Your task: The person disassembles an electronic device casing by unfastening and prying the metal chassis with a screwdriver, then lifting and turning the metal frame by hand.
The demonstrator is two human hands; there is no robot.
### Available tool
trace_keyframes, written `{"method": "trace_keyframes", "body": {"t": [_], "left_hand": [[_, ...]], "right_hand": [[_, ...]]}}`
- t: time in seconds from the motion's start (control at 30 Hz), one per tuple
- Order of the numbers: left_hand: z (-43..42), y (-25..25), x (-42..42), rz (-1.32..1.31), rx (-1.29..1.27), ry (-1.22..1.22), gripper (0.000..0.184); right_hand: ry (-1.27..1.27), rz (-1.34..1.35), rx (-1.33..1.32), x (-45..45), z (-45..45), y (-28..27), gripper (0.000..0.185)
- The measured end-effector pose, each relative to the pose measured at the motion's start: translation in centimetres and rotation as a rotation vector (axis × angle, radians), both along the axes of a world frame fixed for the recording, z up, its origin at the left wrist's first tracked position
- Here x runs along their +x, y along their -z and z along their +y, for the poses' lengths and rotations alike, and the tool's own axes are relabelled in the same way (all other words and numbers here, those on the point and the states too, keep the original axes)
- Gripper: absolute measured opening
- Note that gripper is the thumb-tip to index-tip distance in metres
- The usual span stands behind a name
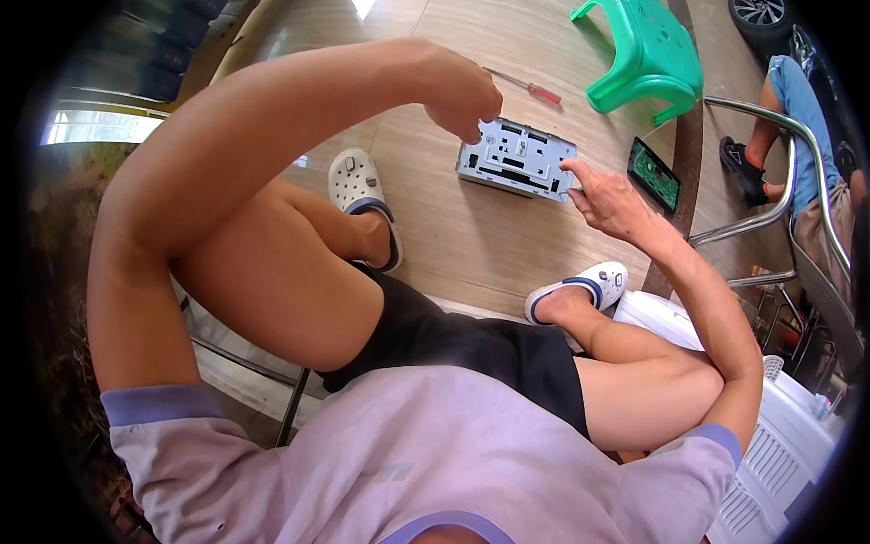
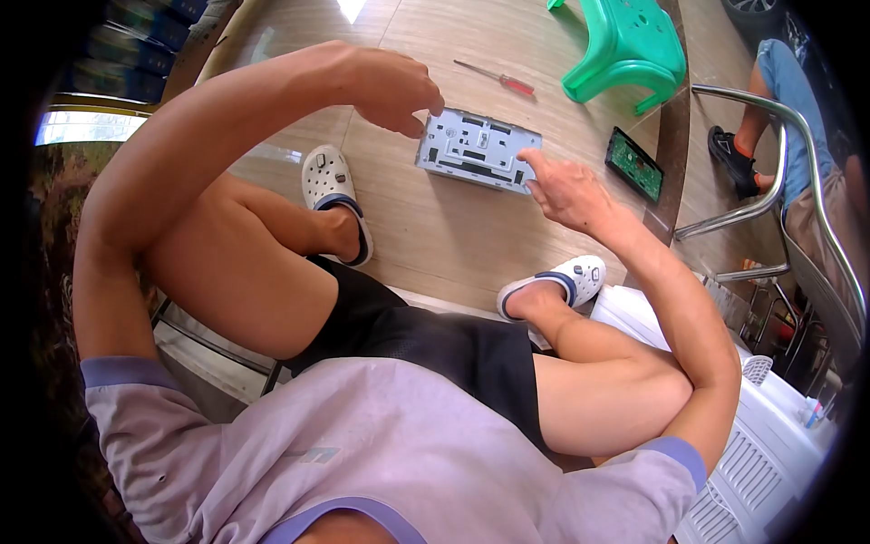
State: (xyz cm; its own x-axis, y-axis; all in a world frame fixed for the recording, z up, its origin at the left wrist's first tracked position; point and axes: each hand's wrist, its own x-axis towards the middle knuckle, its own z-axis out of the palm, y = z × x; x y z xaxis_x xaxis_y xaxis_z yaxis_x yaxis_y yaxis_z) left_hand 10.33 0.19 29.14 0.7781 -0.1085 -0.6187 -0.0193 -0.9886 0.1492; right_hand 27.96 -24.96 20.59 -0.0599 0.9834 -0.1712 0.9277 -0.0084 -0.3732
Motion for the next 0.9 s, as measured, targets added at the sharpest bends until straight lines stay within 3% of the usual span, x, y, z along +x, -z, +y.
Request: {"method": "trace_keyframes", "body": {"t": [0.33,0.63,0.9], "left_hand": [[0.1,0.0,0.0,0.011,0.004,-0.020,0.048],[0.0,0.3,0.2,0.021,0.003,-0.011,0.048],[0.1,0.1,0.1,0.033,0.007,0.008,0.048]], "right_hand": [[0.109,0.075,-0.155,1.8,0.4,0.6,0.021],[0.173,0.023,-0.123,1.0,-0.1,0.7,0.023],[0.026,-0.042,-0.130,0.2,0.4,0.0,0.040]]}}
